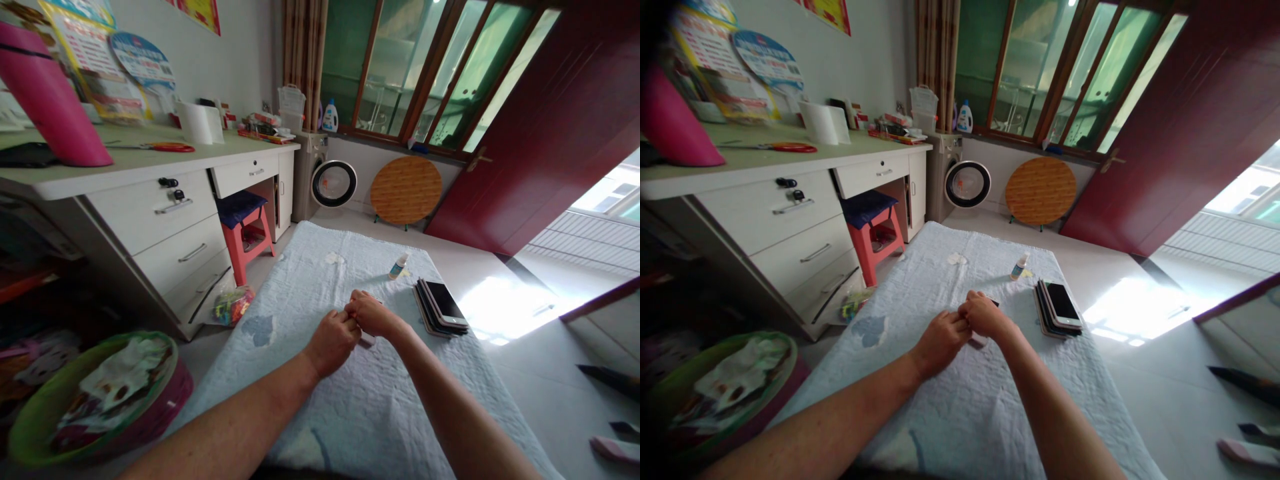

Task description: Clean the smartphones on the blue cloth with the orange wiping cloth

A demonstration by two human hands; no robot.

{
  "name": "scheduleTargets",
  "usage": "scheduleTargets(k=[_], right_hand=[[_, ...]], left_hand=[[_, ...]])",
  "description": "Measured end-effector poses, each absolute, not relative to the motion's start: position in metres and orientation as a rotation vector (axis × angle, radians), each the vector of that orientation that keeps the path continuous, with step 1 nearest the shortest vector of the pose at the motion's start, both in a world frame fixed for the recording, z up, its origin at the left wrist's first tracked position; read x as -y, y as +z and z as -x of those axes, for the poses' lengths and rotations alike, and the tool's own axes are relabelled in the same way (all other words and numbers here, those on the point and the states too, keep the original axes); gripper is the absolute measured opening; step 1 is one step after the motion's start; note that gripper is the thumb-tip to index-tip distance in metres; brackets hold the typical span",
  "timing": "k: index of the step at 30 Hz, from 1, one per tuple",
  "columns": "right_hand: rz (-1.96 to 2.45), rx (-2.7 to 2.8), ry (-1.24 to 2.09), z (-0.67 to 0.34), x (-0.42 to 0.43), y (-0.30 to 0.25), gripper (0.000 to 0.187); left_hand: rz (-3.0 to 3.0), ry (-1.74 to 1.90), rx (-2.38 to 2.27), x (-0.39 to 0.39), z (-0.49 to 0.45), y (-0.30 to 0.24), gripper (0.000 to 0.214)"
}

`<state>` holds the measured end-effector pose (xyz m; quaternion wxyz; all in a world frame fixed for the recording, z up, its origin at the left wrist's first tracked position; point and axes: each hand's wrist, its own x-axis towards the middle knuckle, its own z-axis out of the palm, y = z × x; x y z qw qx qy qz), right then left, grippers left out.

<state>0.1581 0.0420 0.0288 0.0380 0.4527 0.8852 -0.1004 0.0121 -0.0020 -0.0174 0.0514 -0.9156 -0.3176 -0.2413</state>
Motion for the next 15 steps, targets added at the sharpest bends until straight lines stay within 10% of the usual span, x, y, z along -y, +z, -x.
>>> scheduleTargets(k=[15], right_hand=[[-1.699, -2.556, -0.208, -0.178, -0.07, 0.032, 0.02]], left_hand=[[2.796, -0.638, 1.024, 0.004, -0.016, -0.01, 0.018]])
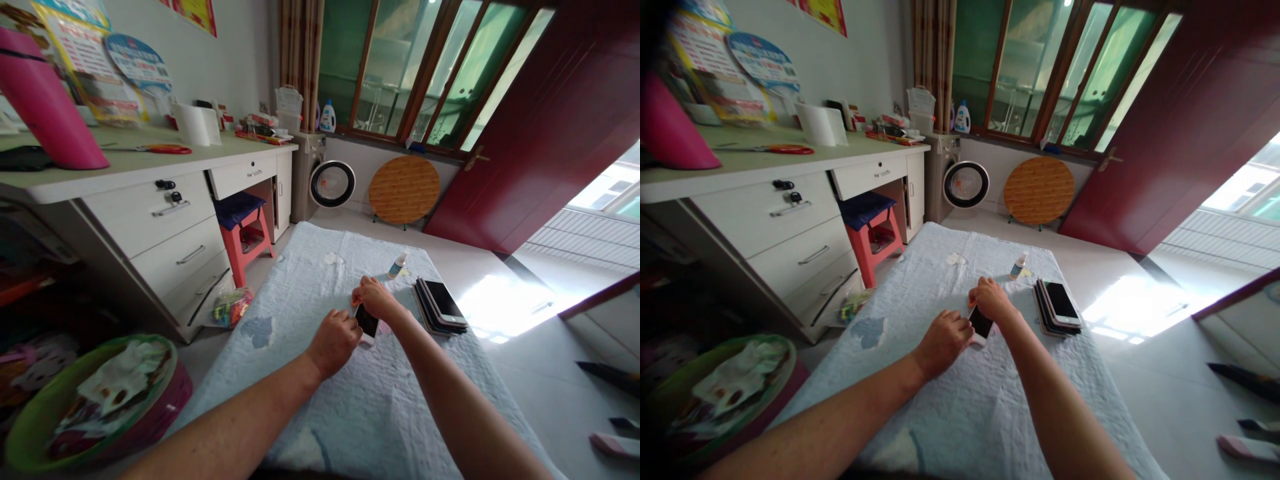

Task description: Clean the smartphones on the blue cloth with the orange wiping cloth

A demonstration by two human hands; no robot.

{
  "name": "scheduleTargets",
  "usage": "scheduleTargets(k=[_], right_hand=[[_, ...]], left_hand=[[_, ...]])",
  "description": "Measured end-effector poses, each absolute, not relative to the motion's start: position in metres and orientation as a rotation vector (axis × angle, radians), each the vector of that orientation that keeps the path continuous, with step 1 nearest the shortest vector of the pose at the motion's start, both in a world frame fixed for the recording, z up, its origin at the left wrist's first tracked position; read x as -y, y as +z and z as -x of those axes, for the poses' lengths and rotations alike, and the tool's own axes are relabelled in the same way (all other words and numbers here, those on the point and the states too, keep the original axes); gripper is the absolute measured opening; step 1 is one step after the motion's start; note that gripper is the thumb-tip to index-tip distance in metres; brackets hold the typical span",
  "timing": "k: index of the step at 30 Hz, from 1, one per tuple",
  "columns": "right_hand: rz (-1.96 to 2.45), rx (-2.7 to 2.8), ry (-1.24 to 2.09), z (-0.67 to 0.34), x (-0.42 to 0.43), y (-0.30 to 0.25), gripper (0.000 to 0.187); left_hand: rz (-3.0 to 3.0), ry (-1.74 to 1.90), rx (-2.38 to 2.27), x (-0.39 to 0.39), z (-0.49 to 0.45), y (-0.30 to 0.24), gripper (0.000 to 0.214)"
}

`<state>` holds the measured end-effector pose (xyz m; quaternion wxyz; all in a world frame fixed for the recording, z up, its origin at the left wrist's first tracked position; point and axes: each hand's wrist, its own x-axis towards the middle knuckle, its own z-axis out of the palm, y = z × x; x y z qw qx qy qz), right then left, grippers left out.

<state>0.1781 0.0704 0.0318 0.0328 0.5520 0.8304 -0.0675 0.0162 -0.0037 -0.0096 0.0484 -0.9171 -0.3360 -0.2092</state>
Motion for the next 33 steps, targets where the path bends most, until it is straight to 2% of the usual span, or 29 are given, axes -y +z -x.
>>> scheduleTargets(k=[11, 33], right_hand=[[-1.892, -2.437, -0.18, -0.195, -0.089, 0.023, 0.033], [-2.104, -2.302, -0.193, -0.227, -0.07, 0.017, 0.031]], left_hand=[[2.799, -0.637, 1.009, 0.005, -0.017, -0.009, 0.019], [2.792, -0.617, 1.023, 0.009, -0.019, -0.009, 0.019]])
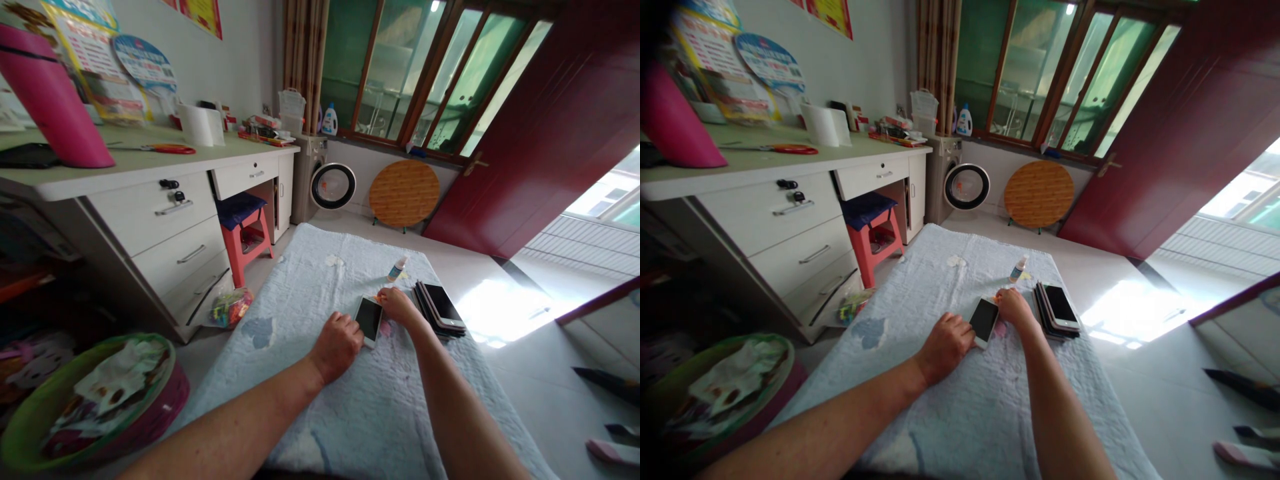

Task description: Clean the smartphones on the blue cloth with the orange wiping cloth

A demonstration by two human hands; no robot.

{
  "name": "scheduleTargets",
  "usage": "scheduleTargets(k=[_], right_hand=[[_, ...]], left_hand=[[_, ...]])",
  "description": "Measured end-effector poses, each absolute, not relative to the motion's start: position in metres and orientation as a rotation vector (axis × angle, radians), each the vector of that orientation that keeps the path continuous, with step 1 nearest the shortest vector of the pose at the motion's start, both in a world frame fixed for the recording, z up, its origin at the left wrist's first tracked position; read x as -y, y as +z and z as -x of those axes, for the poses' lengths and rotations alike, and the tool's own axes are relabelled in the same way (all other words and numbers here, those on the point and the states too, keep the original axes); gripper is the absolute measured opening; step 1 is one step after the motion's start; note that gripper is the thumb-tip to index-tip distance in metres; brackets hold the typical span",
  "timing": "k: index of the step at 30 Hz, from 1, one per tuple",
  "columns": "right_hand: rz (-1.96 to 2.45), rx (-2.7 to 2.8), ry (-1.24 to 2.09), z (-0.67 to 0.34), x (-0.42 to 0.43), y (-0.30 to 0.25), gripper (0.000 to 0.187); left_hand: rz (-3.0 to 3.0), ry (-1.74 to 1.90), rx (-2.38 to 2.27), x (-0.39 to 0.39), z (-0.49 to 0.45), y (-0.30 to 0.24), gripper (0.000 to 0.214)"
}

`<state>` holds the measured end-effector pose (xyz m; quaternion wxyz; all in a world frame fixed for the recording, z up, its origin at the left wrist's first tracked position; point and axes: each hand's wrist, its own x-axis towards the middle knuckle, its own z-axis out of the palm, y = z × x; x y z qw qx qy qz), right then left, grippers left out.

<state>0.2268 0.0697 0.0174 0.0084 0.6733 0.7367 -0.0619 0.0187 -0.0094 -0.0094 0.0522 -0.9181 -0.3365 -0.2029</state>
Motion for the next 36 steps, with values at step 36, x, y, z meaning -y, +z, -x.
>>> scheduleTargets(k=[36], right_hand=[[-2.306, -2.227, -0.518, -0.203, 0.0, 0.023, 0.026]], left_hand=[[2.778, -0.636, 1.119, 0.014, -0.022, -0.005, 0.019]])
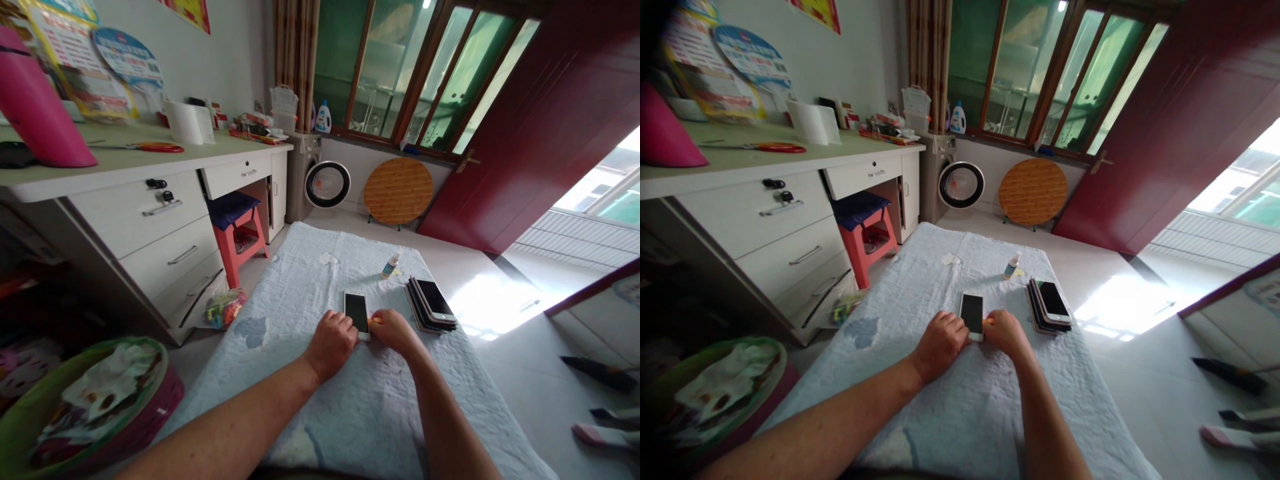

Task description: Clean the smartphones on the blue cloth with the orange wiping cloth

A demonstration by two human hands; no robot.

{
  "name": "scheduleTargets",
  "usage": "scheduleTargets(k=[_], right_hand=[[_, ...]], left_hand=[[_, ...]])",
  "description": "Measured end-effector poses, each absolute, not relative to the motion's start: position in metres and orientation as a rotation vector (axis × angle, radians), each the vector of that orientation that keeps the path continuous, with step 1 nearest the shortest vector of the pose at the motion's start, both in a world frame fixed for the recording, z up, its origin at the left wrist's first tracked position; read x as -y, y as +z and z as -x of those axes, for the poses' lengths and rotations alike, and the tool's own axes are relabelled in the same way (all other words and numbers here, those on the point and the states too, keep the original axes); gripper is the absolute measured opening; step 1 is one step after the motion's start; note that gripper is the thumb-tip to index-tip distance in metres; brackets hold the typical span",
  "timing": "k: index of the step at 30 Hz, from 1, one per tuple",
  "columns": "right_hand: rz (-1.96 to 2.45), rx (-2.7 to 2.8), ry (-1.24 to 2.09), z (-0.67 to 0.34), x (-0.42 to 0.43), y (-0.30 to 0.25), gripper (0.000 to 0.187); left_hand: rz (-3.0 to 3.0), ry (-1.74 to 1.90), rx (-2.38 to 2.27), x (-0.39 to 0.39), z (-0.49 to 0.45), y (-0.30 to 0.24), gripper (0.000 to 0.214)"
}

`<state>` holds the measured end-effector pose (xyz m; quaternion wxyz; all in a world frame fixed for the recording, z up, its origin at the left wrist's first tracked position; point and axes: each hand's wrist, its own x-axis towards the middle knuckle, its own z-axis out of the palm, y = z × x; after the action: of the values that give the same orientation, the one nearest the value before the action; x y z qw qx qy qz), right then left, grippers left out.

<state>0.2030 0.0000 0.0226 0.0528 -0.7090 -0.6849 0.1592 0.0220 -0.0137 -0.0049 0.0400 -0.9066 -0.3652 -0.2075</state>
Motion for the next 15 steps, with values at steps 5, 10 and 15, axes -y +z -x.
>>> scheduleTargets(k=[5, 10, 15], right_hand=[[2.049, 2.173, 0.636, -0.203, 0.013, 0.033, 0.025], [1.857, 2.276, 0.874, -0.213, 0.024, 0.043, 0.021], [1.674, 2.14, 0.736, -0.214, 0.03, 0.044, 0.023]], left_hand=[[2.794, -0.635, 1.156, 0.013, -0.021, -0.004, 0.02], [2.829, -0.635, 1.17, 0.012, -0.019, -0.004, 0.022], [2.916, -0.908, 1.279, 0.004, -0.008, -0.003, 0.013]])
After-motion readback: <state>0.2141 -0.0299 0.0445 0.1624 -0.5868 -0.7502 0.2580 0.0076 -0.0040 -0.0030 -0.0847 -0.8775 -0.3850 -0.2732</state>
